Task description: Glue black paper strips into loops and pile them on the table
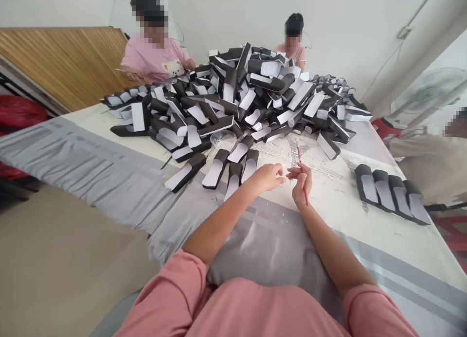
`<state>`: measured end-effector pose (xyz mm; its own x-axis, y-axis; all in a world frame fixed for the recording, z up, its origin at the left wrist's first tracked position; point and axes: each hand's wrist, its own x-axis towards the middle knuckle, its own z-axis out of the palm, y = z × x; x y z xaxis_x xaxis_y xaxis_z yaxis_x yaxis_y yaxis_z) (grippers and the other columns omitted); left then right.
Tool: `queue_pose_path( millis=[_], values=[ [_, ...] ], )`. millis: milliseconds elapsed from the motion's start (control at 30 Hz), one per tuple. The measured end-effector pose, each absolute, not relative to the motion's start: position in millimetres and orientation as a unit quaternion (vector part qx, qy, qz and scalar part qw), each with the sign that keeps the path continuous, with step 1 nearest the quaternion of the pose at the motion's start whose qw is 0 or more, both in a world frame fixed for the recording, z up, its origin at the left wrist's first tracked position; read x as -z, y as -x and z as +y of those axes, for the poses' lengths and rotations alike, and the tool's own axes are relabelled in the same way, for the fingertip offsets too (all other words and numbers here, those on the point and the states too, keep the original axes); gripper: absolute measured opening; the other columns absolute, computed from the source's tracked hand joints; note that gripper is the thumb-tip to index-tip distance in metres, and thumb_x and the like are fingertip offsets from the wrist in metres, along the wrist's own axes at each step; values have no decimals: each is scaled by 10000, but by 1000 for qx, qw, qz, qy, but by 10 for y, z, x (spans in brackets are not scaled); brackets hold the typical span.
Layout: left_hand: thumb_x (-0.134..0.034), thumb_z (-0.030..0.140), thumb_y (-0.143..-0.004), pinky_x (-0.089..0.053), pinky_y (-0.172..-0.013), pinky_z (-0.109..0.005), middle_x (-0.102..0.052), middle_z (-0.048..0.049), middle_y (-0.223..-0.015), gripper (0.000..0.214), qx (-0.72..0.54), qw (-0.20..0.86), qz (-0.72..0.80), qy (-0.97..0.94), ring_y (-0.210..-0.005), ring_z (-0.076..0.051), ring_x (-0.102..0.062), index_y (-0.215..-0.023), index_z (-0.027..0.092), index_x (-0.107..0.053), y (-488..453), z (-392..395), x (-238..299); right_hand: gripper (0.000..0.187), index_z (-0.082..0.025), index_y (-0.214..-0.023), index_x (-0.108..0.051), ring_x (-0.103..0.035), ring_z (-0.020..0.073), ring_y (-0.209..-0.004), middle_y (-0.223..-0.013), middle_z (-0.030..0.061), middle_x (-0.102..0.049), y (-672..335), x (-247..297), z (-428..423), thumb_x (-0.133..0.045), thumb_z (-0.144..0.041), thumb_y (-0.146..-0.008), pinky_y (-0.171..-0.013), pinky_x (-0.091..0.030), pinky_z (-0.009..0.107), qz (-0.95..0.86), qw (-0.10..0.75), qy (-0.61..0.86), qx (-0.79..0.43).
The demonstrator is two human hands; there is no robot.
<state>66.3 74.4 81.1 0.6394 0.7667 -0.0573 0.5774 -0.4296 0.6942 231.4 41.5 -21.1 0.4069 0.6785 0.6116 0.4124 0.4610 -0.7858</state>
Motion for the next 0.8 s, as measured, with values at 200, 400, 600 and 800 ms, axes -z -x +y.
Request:
queue_pose_path(
  millis=[200,400,600,800],
  values=[
    [-603,282,-907,-505,-853,-393,-594,-232,-1264,341,57,85,534,-839,-1130,-355,-614,-1214,143,-656,-188,572,-992,479,-211,-1032,-583,-652,132,-631,-887,47,-724,-2336,309,455,-372,-638,-978,-622,-548,298,-498,666,537,-140],
    [-561,533,-916,-499,-837,-370,-717,-165,-1109,553,137,142,547,-813,-1081,-336,-670,-1386,241,-560,-12,558,-832,467,-210,-1033,-606,-666,144,-669,-904,56,-721,-2290,347,432,-395,-623,-979,-644,-563,311,-552,628,526,-154],
    [-492,583,-940,-501,-859,-380,-659,-206,-1222,554,87,152,539,-824,-1114,-348,-656,-1286,178,-643,-155,646,-635,447,-215,-1030,-606,-670,148,-672,-914,56,-721,-2298,333,417,-395,-606,-986,-661,-574,326,-562,620,529,-140],
    [-477,494,-977,-509,-801,-353,-651,-181,-1150,464,13,148,523,-839,-1028,-310,-681,-1083,109,-711,-131,570,-519,441,-218,-1018,-610,-672,147,-668,-915,51,-721,-2299,295,411,-390,-599,-988,-665,-581,326,-562,615,536,-134]
  ],
)
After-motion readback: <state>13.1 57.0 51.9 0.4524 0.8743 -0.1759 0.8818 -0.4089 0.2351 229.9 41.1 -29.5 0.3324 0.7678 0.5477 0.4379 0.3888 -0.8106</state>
